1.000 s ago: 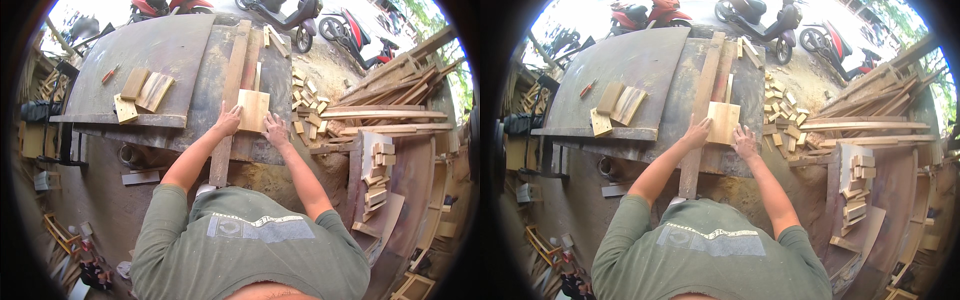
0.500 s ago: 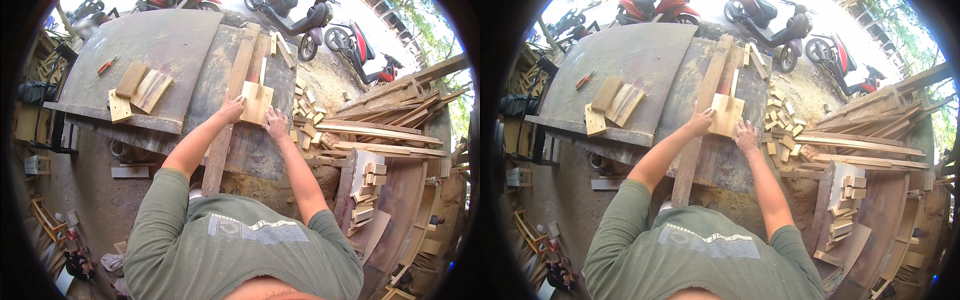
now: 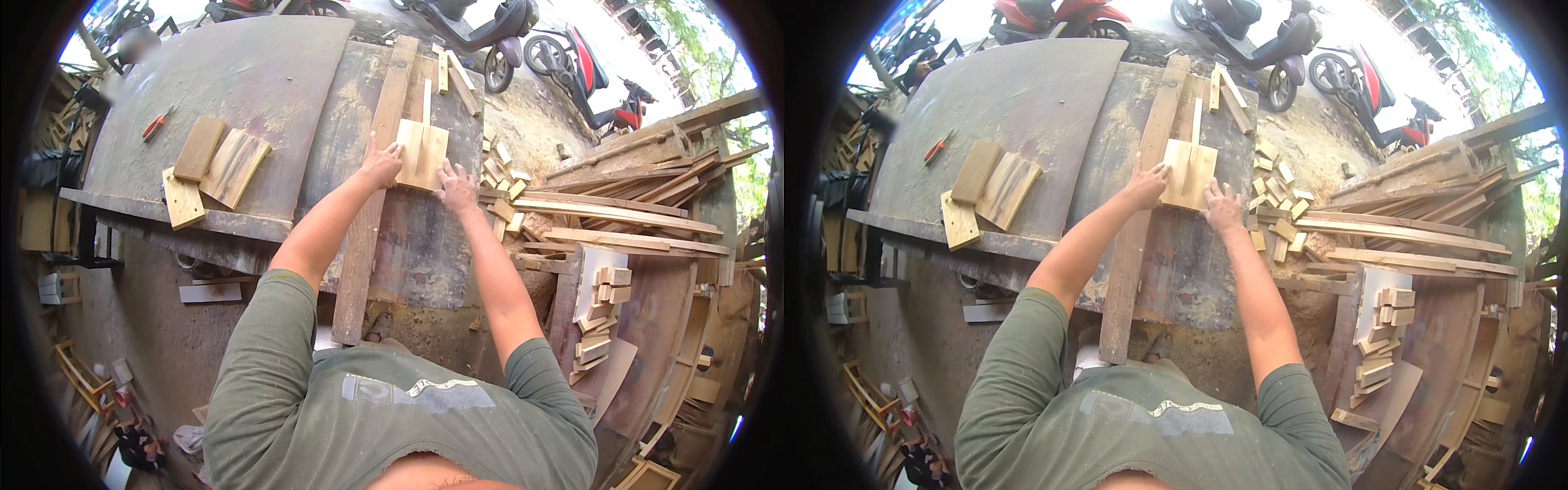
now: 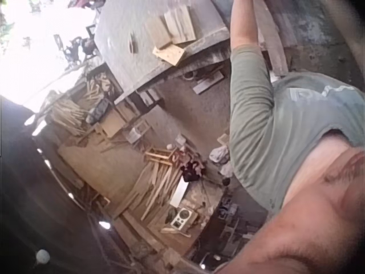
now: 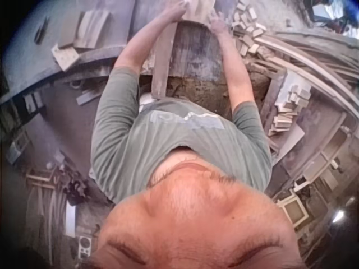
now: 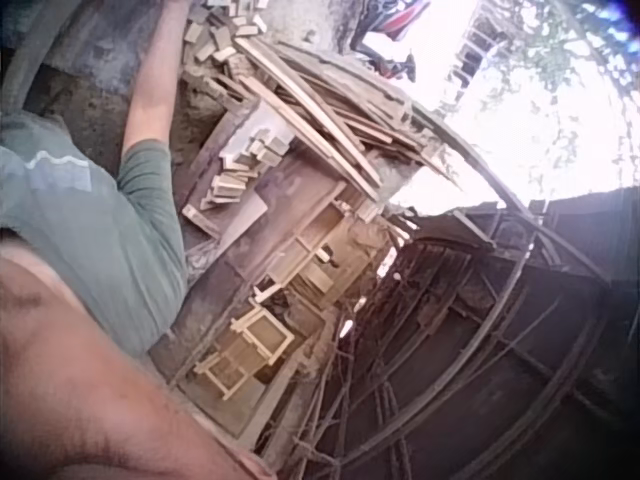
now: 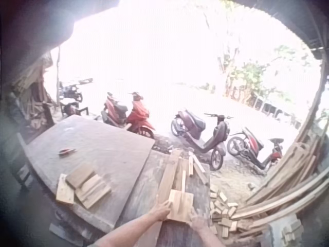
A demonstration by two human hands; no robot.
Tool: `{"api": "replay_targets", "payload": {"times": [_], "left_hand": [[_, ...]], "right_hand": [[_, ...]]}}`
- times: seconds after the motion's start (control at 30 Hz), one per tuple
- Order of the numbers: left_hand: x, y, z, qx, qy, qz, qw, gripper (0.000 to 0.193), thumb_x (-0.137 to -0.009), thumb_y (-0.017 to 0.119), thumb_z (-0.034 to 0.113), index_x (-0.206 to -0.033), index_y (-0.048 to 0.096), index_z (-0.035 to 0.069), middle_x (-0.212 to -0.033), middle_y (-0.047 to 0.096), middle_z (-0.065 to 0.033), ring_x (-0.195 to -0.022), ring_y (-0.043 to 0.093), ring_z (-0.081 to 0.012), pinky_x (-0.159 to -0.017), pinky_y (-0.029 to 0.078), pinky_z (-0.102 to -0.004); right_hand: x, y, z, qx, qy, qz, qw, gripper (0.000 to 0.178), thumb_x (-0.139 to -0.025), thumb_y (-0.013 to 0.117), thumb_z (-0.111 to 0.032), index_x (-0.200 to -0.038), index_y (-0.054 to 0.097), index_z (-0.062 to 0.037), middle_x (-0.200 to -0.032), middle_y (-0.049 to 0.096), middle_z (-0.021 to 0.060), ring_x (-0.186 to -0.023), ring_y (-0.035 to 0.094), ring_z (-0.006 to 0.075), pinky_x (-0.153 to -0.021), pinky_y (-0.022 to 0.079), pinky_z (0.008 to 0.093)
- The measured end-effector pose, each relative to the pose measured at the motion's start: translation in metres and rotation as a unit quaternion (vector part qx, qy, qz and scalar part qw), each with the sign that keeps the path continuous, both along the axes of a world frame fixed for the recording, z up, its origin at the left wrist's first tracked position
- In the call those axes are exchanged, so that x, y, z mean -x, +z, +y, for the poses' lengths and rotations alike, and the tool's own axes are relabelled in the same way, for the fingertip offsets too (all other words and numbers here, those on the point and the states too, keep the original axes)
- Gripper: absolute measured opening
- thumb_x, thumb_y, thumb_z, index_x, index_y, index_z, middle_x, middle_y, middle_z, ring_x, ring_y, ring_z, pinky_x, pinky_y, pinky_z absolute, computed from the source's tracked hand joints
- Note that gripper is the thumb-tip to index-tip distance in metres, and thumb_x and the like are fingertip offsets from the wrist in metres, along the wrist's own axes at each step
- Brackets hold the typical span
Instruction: The person repeatedly picks up small wooden blocks and feeds them through a table saw to trim or cut them, then stacks the processed pieces on the table. The person handles the wood one at a time and maintains a steady workflow.
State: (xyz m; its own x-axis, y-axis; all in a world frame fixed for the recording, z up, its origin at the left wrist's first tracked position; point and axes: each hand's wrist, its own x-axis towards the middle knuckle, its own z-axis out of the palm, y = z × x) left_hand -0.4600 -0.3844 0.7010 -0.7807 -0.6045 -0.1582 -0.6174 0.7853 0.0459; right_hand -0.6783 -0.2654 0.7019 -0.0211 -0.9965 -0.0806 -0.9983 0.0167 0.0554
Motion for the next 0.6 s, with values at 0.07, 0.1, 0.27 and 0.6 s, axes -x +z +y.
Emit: {"api": "replay_targets", "payload": {"times": [0.07,0.1,0.27,0.6], "left_hand": [[0.002,-0.002,-0.008,0.001,-0.002,0.002,1.000,0.055,-0.081,0.080,0.028,-0.131,0.068,0.007,-0.164,0.039,-0.0091,-0.153,0.033,-0.0231,-0.115,0.012,-0.0825],[0.003,-0.004,-0.013,0.000,-0.003,0.002,1.000,0.055,-0.081,0.079,0.027,-0.131,0.068,0.007,-0.164,0.039,-0.0092,-0.153,0.033,-0.0234,-0.115,0.012,-0.0824],[0.013,-0.006,-0.042,-0.010,0.001,0.022,1.000,0.055,-0.080,0.080,0.027,-0.130,0.068,0.006,-0.163,0.040,-0.0095,-0.152,0.034,-0.0244,-0.115,0.013,-0.0826],[0.069,0.024,-0.175,-0.046,-0.028,0.011,0.998,0.081,-0.082,0.082,0.026,-0.155,0.046,0.022,-0.157,0.046,-0.0072,-0.148,0.040,-0.0270,-0.117,0.018,-0.0785]], "right_hand": [[0.001,0.001,-0.007,-0.003,0.000,0.017,1.000,0.075,-0.083,0.081,-0.035,-0.149,0.052,-0.0156,-0.163,0.041,0.0055,-0.142,0.045,0.0354,-0.110,0.043,0.0535],[0.001,0.002,-0.011,-0.004,-0.002,0.019,1.000,0.074,-0.084,0.080,-0.035,-0.149,0.052,-0.0159,-0.163,0.041,0.0053,-0.143,0.045,0.0355,-0.110,0.043,0.0535],[0.007,0.003,-0.041,-0.024,-0.034,0.017,0.999,0.073,-0.087,0.078,-0.033,-0.152,0.049,-0.0170,-0.164,0.039,0.0034,-0.145,0.042,0.0361,-0.112,0.042,0.0547],[0.075,0.000,-0.066,-0.061,-0.108,-0.024,0.992,0.071,-0.088,0.065,-0.022,-0.153,0.044,-0.0052,-0.155,0.045,0.0147,-0.140,0.045,0.0403,-0.113,0.044,0.0510]]}}
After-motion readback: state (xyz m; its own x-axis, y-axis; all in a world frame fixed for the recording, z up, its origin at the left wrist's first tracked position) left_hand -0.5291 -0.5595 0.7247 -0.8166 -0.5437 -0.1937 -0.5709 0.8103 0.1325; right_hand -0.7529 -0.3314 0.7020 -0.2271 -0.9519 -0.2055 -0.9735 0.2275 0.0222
